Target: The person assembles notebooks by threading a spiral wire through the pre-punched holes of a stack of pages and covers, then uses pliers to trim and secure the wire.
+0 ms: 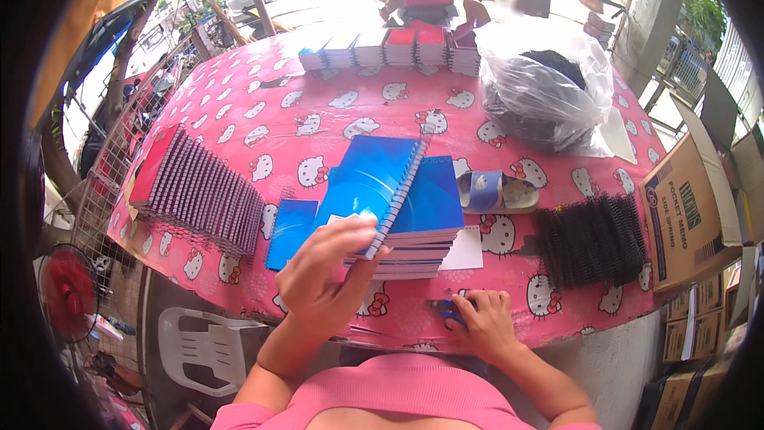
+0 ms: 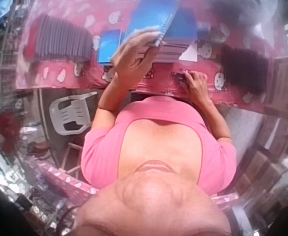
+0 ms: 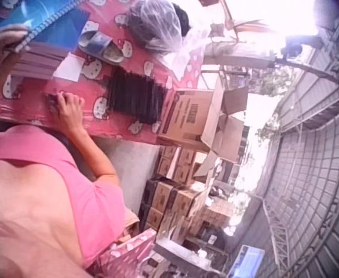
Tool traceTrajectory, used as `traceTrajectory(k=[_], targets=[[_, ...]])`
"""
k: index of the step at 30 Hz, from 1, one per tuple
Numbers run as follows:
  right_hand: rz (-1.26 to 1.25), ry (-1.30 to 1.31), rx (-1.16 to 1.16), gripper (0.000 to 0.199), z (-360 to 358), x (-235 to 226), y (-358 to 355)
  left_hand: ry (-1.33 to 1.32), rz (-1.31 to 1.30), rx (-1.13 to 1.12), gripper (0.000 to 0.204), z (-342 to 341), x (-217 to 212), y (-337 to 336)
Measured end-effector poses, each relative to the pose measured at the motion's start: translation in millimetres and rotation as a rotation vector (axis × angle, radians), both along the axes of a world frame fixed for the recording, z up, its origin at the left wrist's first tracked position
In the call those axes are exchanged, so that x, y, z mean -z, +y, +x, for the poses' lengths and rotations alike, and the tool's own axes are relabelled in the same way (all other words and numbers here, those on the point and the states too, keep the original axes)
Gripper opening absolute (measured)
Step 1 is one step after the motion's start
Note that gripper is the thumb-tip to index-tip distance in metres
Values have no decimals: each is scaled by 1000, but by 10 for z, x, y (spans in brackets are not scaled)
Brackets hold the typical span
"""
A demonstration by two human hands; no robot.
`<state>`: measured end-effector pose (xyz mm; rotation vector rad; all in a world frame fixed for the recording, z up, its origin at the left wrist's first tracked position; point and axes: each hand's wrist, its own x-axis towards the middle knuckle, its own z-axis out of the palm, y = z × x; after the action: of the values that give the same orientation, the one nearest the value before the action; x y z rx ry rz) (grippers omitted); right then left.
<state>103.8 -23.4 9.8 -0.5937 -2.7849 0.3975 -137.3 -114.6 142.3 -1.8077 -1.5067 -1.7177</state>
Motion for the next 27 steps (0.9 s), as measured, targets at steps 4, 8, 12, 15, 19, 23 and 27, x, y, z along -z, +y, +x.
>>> traceTrajectory(k=[4,8,12,15,19,23,27], targets=[[-201,369,-62,58,-146,-832,-47,-30,57,-47,32,3,30,16],[98,478,-48,56,-397,-1569,20,-1,86,-55,31,30,42,32],[106,454,-52,56,-547,-1575,19,-24,64,-39,27,33,-1,22],[-377,445,-120,40,-588,-1573,51,52,113,-47,22,6,16,-6],[-1791,402,-242,35,-571,-1306,195,149,182,-2,19,-106,69,4],[-1075,370,-195,41,-641,-1062,-33,42,298,-234,15,-327,-30,-157],[-13,193,-37,47,-247,-29,-46,305,467,-714,36,-579,-370,-746]])
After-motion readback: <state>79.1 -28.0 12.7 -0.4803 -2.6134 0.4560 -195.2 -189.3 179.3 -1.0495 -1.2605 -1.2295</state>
